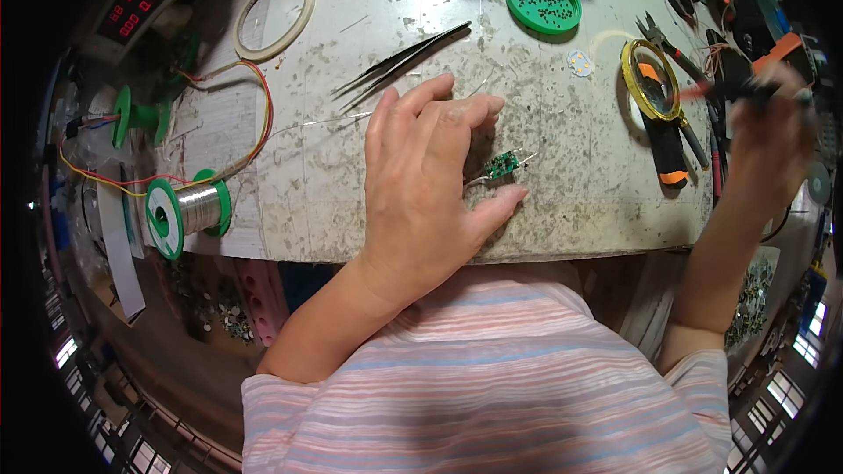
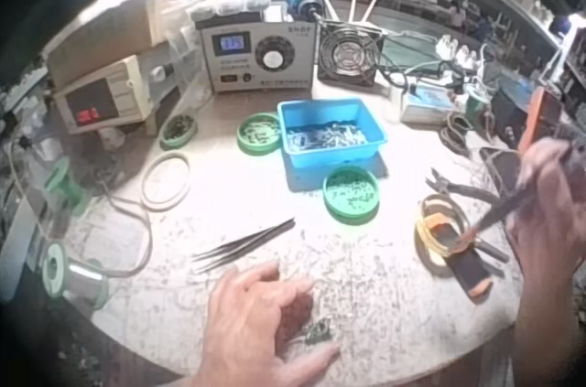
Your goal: The person solders electronic components and wires to a small LED circuit board at a workbench. This is done using a soldering iron and solder wire, with tweezers to position the components.
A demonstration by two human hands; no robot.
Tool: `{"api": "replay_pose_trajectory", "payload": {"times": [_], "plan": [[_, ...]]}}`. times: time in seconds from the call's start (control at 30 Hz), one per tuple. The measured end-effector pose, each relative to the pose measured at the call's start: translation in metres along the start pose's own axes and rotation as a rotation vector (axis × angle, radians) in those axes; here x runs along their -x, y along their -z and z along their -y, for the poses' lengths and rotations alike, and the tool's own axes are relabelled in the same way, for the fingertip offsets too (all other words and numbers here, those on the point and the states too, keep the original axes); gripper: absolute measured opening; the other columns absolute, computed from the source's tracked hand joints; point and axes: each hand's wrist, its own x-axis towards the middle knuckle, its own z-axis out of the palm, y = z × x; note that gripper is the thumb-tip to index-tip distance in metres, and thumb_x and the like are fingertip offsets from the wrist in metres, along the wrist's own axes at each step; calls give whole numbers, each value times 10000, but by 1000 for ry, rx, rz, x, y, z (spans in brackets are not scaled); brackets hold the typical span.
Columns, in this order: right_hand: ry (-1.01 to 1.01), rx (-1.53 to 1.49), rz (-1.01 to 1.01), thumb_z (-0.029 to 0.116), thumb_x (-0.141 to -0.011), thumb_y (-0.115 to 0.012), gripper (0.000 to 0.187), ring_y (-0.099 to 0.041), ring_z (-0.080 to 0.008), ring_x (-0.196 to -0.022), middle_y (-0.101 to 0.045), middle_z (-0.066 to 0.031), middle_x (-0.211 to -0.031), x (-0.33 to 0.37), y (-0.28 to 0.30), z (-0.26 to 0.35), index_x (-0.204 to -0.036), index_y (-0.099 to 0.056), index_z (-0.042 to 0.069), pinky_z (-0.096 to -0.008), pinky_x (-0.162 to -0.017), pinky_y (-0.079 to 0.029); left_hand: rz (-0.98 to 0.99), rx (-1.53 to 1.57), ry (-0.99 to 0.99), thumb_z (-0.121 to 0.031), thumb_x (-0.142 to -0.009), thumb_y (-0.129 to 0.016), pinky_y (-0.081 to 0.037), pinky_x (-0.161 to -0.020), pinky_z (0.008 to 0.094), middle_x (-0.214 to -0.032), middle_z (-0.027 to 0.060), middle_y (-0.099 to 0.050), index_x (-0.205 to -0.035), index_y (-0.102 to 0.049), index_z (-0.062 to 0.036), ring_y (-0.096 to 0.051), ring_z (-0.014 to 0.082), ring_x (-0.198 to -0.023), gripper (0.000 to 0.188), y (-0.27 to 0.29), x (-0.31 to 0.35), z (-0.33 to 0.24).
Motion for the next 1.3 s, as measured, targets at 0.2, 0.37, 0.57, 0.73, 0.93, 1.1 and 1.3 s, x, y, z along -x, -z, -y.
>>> {"api": "replay_pose_trajectory", "payload": {"times": [0.2, 0.37, 0.57, 0.73, 0.93, 1.1, 1.3], "plan": [[85, 510, 293, 101, -800, -747, 145, -594, -222, -689, -612, -113, -802, 65, -60, 33, -878, -645, 34, -305, -591, -466, -14, -47, -5, -161, -620, -836, -276, -1087, 539, -1146, 56, -603, -1185, -537, -110, -468, 351, -1251, 641, 6, 9, 0], [1, 508, 471, 94, -798, -743, 118, -592, -225, -624, -602, -88, -717, 56, -68, 26, -841, -649, 36, -315, -531, -457, -25, -60, 30, -137, -611, -840, -280, -1088, 524, -1157, 72, -598, -1172, -544, -101, -480, 376, -1240, 635, 20, 26, -1], [-249, 240, 340, 62, -838, -694, 66, -533, -153, -585, -617, -79, -692, 34, -92, 26, -815, -653, 15, -276, -540, -396, -92, 53, -35, -56, -662, -784, -379, -1031, 462, -1162, 94, -590, -1156, -548, -48, -500, 357, -1206, 548, 21, 35, 9], [-260, 331, 427, 66, -836, -703, 84, -541, -178, -580, -615, -75, -683, 22, -117, 19, -802, -653, 8, -291, -527, -397, -279, 205, 39, 29, -661, -641, -413, -922, 417, -1012, 90, -636, -1025, -604, -58, -604, 320, -1016, 376, 15, 37, 11], [-214, 364, 431, 78, -830, -718, 112, -545, -211, -570, -596, -91, -644, 26, -120, 11, -787, -653, -1, -308, -520, -398, -179, 320, -10, 131, -733, -461, -492, -969, 346, -1142, 168, -547, -1176, -500, 30, -508, 304, -1199, 456, 15, 43, 16], [-222, 352, 421, 83, -833, -717, 121, -544, -212, -566, -593, -91, -641, 27, -122, 12, -780, -650, -3, -310, -517, -396, -251, 266, -1, 103, -652, -486, -461, -933, 379, -1051, 134, -589, -1090, -550, -7, -565, 311, -1080, 456, 14, 40, 14], [-221, 352, 415, 89, -835, -716, 128, -543, -211, -565, -587, -91, -638, 27, -121, 12, -777, -647, -2, -310, -515, -395, -253, 259, -4, 99, -646, -480, -454, -931, 376, -1043, 136, -590, -1092, -555, -10, -566, 307, -1077, 465, 13, 39, 13]]}}
